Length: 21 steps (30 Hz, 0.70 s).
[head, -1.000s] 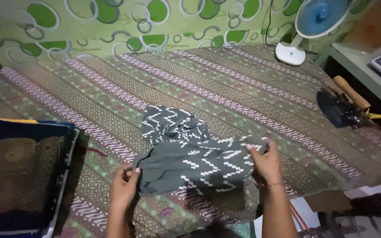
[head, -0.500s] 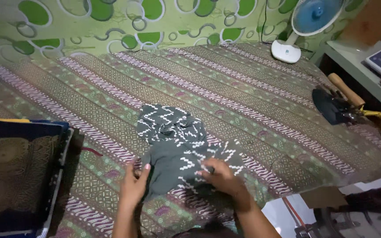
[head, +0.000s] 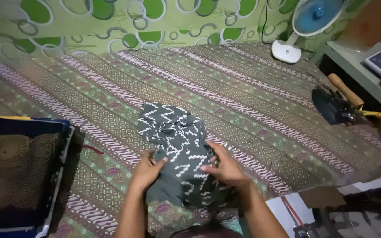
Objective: The person takes a patterned shirt from a red laundry basket and places it on a bed. They smooth out the fabric and fold the shirt into a compact square by hand.
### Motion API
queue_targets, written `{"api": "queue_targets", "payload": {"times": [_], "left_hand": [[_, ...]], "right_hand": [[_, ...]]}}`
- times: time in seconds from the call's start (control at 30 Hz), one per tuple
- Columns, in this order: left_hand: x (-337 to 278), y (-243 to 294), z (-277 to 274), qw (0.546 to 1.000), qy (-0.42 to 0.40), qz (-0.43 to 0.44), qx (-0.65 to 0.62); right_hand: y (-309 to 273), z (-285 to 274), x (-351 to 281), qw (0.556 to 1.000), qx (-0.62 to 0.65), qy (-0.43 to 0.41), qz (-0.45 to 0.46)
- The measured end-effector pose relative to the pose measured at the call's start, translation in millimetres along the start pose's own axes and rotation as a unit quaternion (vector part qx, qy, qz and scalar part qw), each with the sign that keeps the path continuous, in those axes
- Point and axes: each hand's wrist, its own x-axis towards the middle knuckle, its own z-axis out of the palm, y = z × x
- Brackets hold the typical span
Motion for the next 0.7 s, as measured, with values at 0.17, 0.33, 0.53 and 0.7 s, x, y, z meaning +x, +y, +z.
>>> {"api": "queue_targets", "payload": {"times": [0.17,0.33,0.53,0.7], "left_hand": [[-39,43,-9,0.992,-0.116,0.041,0.017],[17,34,-6,0.990,-0.024,0.046,-0.132],[28,85,-38,0.855,0.161,0.297,-0.394],[12,49,-46,0.925,0.085,0.268,-0.256]], "right_hand": [[1,21,22,0.984,-0.110,-0.134,0.042],[45,26,68,0.982,-0.171,-0.080,-0.024],[-23,-5,82,0.882,-0.026,0.403,-0.244],[-13,-16,56,0.929,-0.078,0.311,-0.183]]}}
